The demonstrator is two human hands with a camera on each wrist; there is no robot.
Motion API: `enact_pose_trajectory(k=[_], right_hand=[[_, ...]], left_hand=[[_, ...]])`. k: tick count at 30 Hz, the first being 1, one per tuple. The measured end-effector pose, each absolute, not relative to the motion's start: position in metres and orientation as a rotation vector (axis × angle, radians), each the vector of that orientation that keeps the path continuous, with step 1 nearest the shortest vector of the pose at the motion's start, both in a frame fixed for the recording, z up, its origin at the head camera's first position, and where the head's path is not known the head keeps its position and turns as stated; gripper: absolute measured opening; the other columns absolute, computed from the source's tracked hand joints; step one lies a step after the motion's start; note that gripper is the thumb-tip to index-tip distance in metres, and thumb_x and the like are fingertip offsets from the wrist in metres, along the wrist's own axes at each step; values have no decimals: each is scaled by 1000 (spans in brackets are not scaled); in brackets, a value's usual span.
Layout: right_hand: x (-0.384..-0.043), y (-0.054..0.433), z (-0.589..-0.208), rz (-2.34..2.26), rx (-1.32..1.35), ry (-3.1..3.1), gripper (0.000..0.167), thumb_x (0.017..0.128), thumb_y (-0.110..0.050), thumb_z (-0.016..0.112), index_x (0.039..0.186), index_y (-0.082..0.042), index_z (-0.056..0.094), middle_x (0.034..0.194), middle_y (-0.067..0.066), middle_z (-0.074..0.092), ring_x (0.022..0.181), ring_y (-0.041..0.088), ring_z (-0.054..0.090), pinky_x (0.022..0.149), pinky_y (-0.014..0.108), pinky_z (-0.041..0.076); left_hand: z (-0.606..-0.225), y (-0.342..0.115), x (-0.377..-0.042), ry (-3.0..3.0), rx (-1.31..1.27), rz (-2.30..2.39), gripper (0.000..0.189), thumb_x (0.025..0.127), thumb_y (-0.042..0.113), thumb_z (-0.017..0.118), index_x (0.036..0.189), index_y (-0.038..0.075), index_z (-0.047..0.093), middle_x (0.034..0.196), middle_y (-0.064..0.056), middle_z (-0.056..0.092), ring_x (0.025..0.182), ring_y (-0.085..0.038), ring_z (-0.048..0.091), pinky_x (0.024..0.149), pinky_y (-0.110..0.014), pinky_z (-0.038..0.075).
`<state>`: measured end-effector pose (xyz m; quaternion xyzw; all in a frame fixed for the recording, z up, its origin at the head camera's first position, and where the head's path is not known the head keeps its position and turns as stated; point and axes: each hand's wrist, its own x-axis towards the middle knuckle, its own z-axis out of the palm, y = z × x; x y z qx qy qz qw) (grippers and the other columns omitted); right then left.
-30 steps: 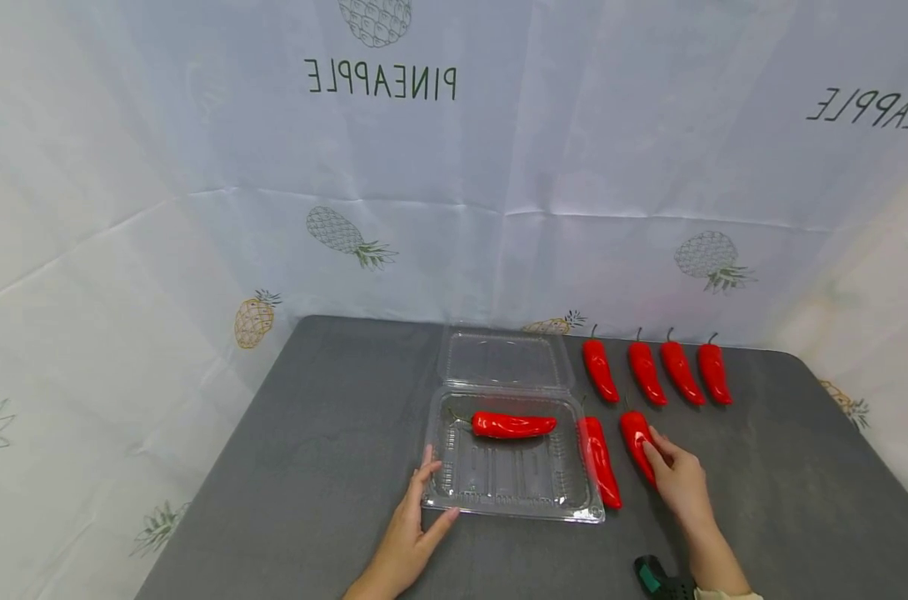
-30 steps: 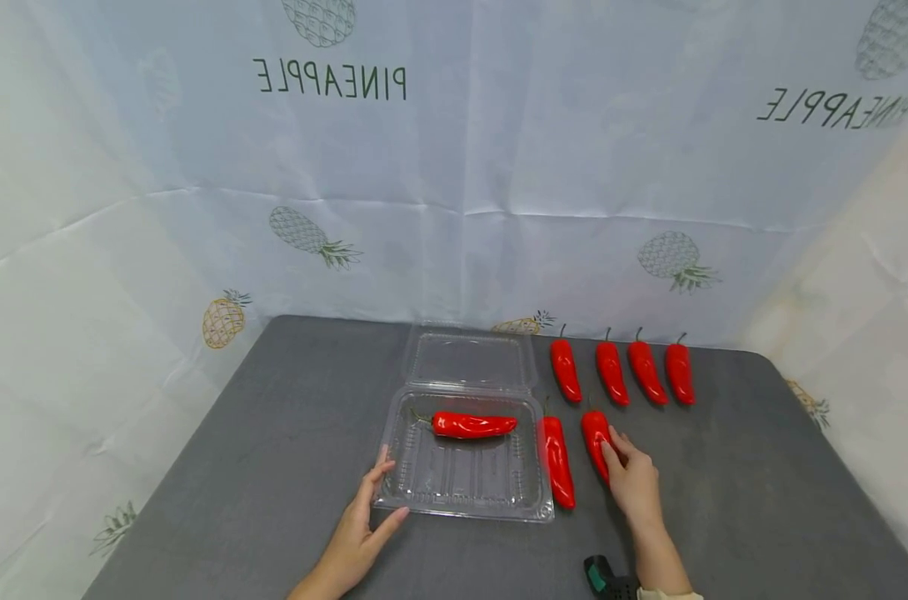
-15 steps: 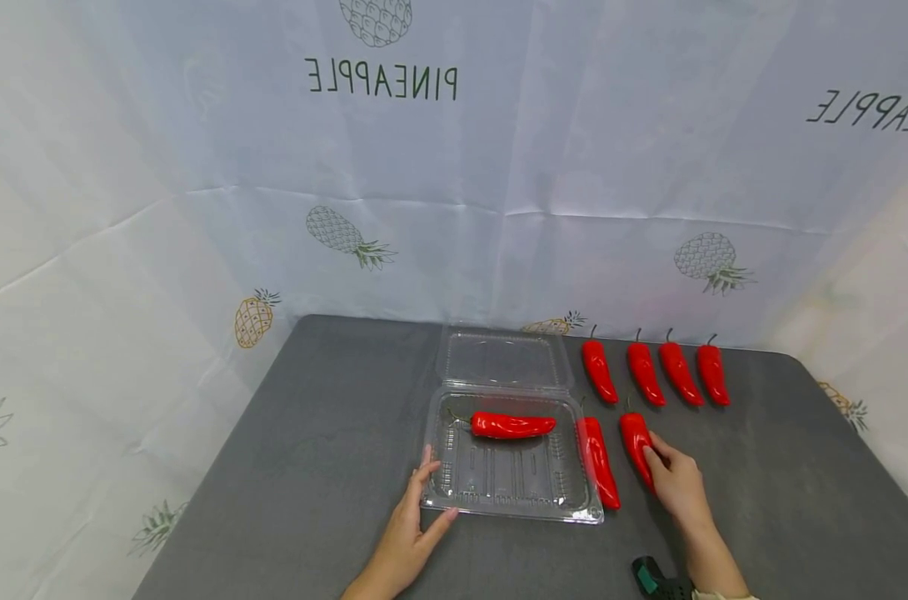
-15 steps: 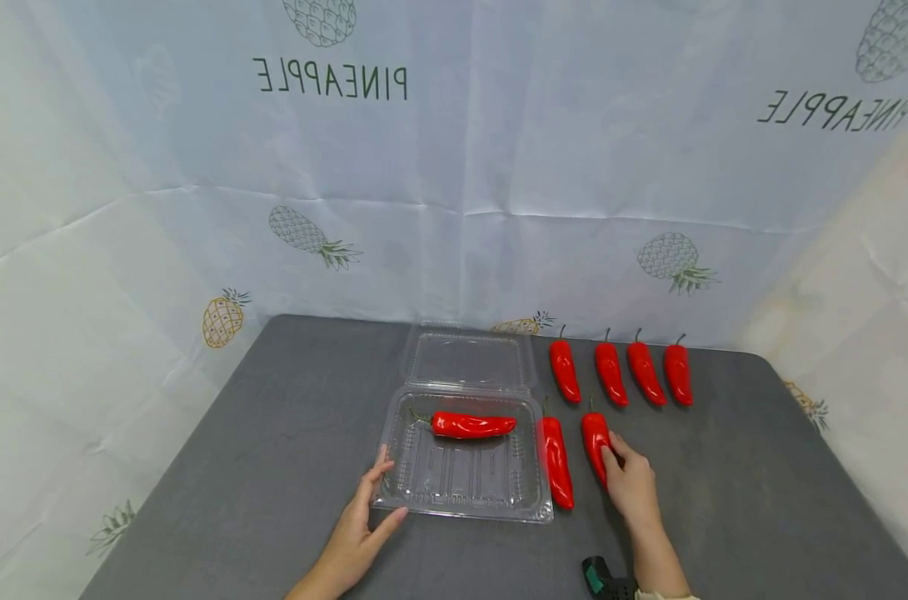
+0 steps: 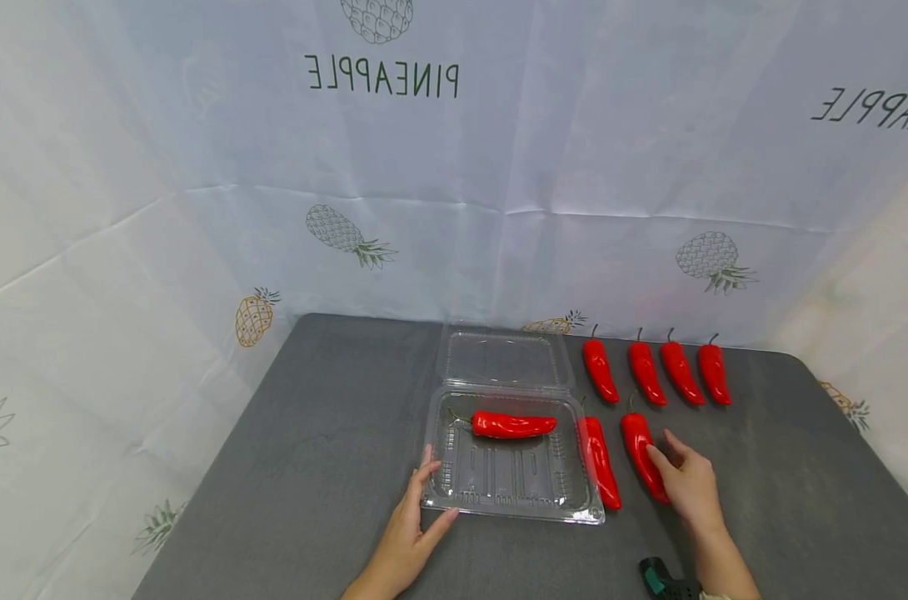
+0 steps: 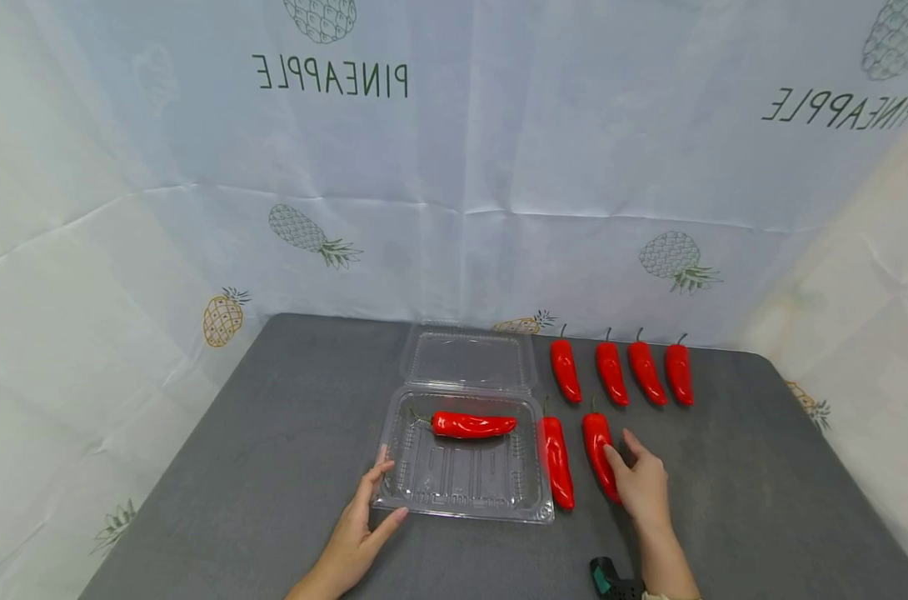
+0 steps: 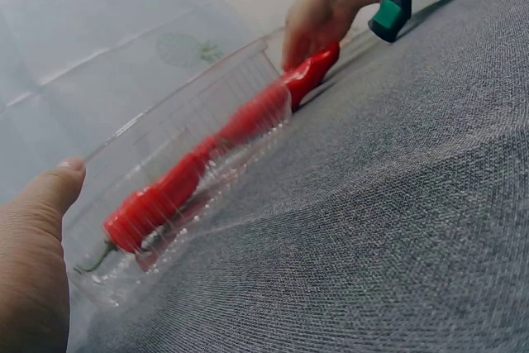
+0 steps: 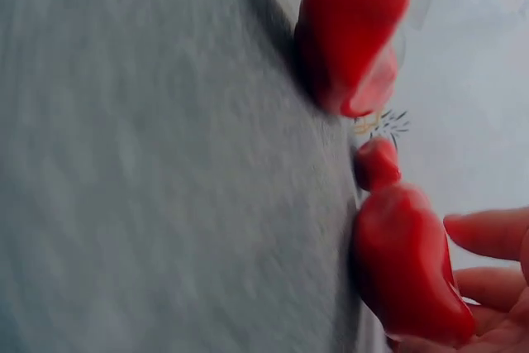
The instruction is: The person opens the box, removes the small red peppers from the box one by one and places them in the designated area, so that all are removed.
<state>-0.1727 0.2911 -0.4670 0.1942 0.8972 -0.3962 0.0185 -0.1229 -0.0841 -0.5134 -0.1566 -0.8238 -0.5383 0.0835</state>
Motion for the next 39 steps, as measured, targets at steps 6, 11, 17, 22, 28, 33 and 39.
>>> enact_pose_trajectory(k=[6, 11, 17, 22, 28, 33, 39], right_hand=[[-175, 293, -457, -1149, 554, 2845, 64, 93, -37, 52, 143, 0, 33, 58, -2, 37, 54, 11, 33, 45, 27, 33], [-183, 291, -446, -1057, 364, 2961, 61, 91, -34, 57, 138, 1, 41, 86, 23, 58, 74, 29, 51, 63, 38, 50], [-195, 286, -429, -1004, 155, 3021, 58, 89, -27, 61, 134, 4, 45, 138, 35, 37, 103, 47, 51, 67, 43, 52], [-206, 276, -418, -957, 30, 3029, 55, 86, -23, 66, 132, 2, 49, 102, 32, 61, 50, 19, 35, 43, 28, 32], [-222, 259, -401, -951, -148, 3041, 56, 83, -25, 69, 130, 1, 53, 109, 27, 63, 92, 39, 57, 72, 45, 53], [-233, 240, -387, -975, -277, 2989, 57, 83, -24, 70, 130, 2, 51, 125, 27, 56, 110, 44, 55, 79, 47, 53], [-243, 209, -381, -922, -473, 2889, 53, 82, -19, 71, 129, -1, 54, 129, 23, 56, 116, 40, 53, 89, 49, 49]], left_hand=[[-514, -84, -123, -2432, -493, -1588, 58, 88, 25, 64, 136, 3, 38, 153, -17, 23, 137, -15, 22, 106, -5, 9], [-514, -83, -123, -2435, -480, -1604, 59, 88, 25, 64, 136, 4, 38, 154, -15, 23, 136, -18, 24, 105, -4, 11], [-514, -83, -124, -2420, -487, -1600, 59, 87, 24, 65, 135, 3, 39, 153, -16, 24, 137, -10, 22, 106, -4, 11], [-514, -84, -124, -2415, -497, -1593, 59, 87, 24, 65, 135, 3, 39, 153, -16, 24, 136, -8, 22, 106, -4, 11], [-516, -84, -123, -2401, -528, -1551, 58, 87, 22, 64, 135, 1, 38, 152, -19, 24, 136, -5, 22, 108, -5, 7], [-518, -84, -124, -2398, -531, -1562, 58, 88, 22, 64, 136, 3, 37, 153, -18, 24, 137, 0, 19, 108, -4, 6], [-519, -84, -125, -2403, -533, -1569, 58, 89, 22, 63, 137, 4, 37, 153, -18, 23, 137, -2, 20, 107, -3, 5]])
